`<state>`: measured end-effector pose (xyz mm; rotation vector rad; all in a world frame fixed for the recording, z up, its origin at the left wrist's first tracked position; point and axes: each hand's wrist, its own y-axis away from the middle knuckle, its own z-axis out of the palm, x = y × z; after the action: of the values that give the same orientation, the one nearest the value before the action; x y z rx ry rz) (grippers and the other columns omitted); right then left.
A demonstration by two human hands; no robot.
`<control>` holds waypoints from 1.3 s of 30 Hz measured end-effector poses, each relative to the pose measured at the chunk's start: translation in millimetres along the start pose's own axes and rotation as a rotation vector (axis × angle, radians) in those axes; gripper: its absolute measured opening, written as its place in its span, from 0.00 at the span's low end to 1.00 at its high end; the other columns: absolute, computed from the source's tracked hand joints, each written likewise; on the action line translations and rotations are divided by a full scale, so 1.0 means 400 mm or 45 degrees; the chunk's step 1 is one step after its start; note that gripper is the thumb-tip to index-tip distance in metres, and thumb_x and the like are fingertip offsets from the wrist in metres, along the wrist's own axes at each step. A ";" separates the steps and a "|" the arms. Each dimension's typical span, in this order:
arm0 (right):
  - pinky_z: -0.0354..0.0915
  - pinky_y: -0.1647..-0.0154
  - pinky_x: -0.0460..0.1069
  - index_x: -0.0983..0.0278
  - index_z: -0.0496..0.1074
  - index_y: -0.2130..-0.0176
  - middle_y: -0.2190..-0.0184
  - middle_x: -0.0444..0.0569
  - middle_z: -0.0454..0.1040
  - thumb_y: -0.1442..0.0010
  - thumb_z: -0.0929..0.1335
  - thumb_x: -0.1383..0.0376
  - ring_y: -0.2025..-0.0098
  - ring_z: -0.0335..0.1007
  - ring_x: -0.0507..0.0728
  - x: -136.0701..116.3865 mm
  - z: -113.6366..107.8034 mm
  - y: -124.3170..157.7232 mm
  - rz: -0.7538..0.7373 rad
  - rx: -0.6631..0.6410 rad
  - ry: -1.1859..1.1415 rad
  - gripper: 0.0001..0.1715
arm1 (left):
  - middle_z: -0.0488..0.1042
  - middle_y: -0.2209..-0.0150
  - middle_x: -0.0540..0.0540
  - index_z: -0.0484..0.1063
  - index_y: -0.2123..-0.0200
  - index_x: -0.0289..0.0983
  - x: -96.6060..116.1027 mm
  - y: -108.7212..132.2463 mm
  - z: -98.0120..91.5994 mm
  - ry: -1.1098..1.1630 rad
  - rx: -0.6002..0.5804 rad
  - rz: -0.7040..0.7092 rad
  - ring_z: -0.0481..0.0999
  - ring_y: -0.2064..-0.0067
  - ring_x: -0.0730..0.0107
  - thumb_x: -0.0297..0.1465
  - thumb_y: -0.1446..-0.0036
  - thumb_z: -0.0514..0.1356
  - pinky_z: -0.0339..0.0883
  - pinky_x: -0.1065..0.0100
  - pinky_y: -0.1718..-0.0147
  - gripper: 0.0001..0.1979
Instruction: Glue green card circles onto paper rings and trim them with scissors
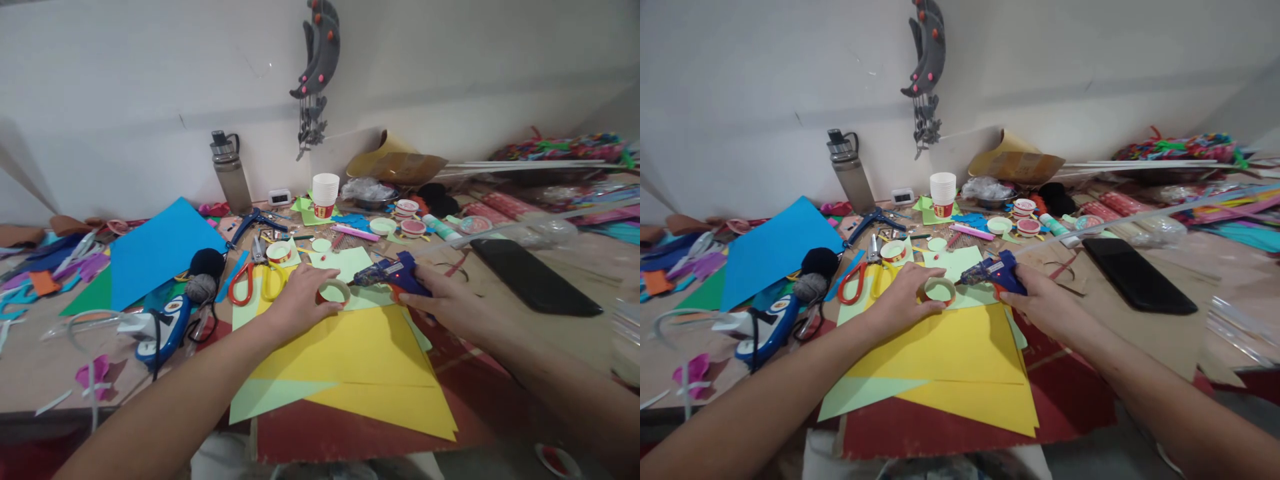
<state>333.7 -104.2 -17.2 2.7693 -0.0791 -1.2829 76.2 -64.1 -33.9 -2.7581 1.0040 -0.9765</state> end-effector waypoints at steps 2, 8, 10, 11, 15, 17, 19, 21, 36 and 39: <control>0.60 0.74 0.49 0.61 0.65 0.67 0.75 0.42 0.68 0.48 0.67 0.56 0.73 0.62 0.55 -0.003 0.002 -0.006 -0.033 0.023 0.015 0.12 | 0.74 0.47 0.44 0.70 0.45 0.41 -0.001 -0.001 0.001 0.000 -0.007 0.001 0.68 0.46 0.53 0.37 0.48 0.67 0.63 0.51 0.46 0.26; 0.53 0.81 0.46 0.59 0.61 0.68 0.82 0.36 0.60 0.48 0.67 0.55 0.81 0.55 0.51 -0.003 -0.003 -0.012 0.070 -0.078 -0.061 0.13 | 0.74 0.46 0.43 0.69 0.45 0.40 -0.005 -0.001 0.003 0.005 -0.004 0.014 0.68 0.46 0.53 0.37 0.48 0.67 0.63 0.51 0.46 0.27; 0.54 0.81 0.46 0.59 0.61 0.68 0.82 0.36 0.60 0.49 0.67 0.56 0.81 0.55 0.51 -0.009 -0.010 -0.007 0.115 -0.065 -0.044 0.12 | 0.73 0.45 0.44 0.69 0.45 0.40 -0.007 -0.001 0.004 0.003 0.000 0.027 0.67 0.46 0.53 0.37 0.47 0.67 0.62 0.51 0.45 0.26; 0.54 0.81 0.46 0.59 0.61 0.68 0.81 0.37 0.61 0.50 0.67 0.56 0.80 0.56 0.51 -0.012 -0.012 -0.004 0.123 -0.051 -0.016 0.12 | 0.73 0.45 0.44 0.70 0.45 0.40 -0.007 -0.001 0.005 0.000 -0.001 0.033 0.67 0.46 0.53 0.37 0.47 0.66 0.62 0.50 0.45 0.26; 0.54 0.80 0.47 0.59 0.61 0.70 0.81 0.38 0.61 0.48 0.66 0.55 0.79 0.56 0.52 -0.017 -0.009 -0.003 0.074 -0.030 0.060 0.12 | 0.73 0.45 0.43 0.70 0.45 0.41 -0.007 -0.001 0.005 -0.015 -0.003 0.038 0.68 0.46 0.52 0.37 0.47 0.66 0.62 0.49 0.45 0.26; 0.55 0.79 0.47 0.59 0.62 0.70 0.80 0.39 0.62 0.47 0.66 0.55 0.78 0.58 0.53 -0.014 -0.005 -0.008 0.036 -0.030 0.081 0.12 | 0.73 0.45 0.44 0.70 0.45 0.41 -0.006 -0.001 0.003 -0.022 -0.004 0.041 0.68 0.46 0.52 0.37 0.47 0.66 0.62 0.50 0.45 0.26; 0.57 0.77 0.48 0.60 0.63 0.68 0.78 0.41 0.65 0.47 0.65 0.55 0.76 0.61 0.55 -0.011 -0.005 -0.011 0.017 -0.019 0.123 0.12 | 0.74 0.45 0.44 0.70 0.45 0.41 -0.005 0.000 0.002 -0.030 -0.005 0.049 0.68 0.46 0.52 0.37 0.47 0.66 0.62 0.50 0.45 0.26; 0.59 0.75 0.49 0.60 0.66 0.66 0.76 0.43 0.68 0.48 0.65 0.55 0.74 0.63 0.56 -0.012 -0.008 -0.012 0.023 -0.004 0.171 0.12 | 0.74 0.45 0.44 0.69 0.45 0.40 -0.006 0.000 0.002 -0.034 -0.005 0.055 0.68 0.46 0.53 0.37 0.47 0.66 0.62 0.51 0.45 0.26; 0.56 0.78 0.47 0.60 0.65 0.67 0.79 0.40 0.65 0.50 0.65 0.58 0.78 0.59 0.53 -0.017 -0.016 -0.010 0.081 -0.025 0.107 0.10 | 0.74 0.46 0.43 0.70 0.45 0.38 -0.008 -0.002 0.003 -0.037 -0.015 0.075 0.68 0.47 0.53 0.37 0.47 0.67 0.62 0.52 0.46 0.27; 0.56 0.80 0.47 0.59 0.65 0.67 0.81 0.40 0.63 0.49 0.65 0.57 0.79 0.59 0.54 -0.015 -0.016 -0.012 0.127 -0.031 0.138 0.10 | 0.74 0.46 0.43 0.69 0.45 0.38 -0.009 -0.002 0.004 -0.038 -0.006 0.079 0.68 0.47 0.53 0.37 0.47 0.67 0.62 0.52 0.46 0.26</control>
<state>334.7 -98.5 -9.3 2.7699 -0.1900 -1.1012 75.8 -61.6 -37.0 -2.7193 1.0818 -0.9234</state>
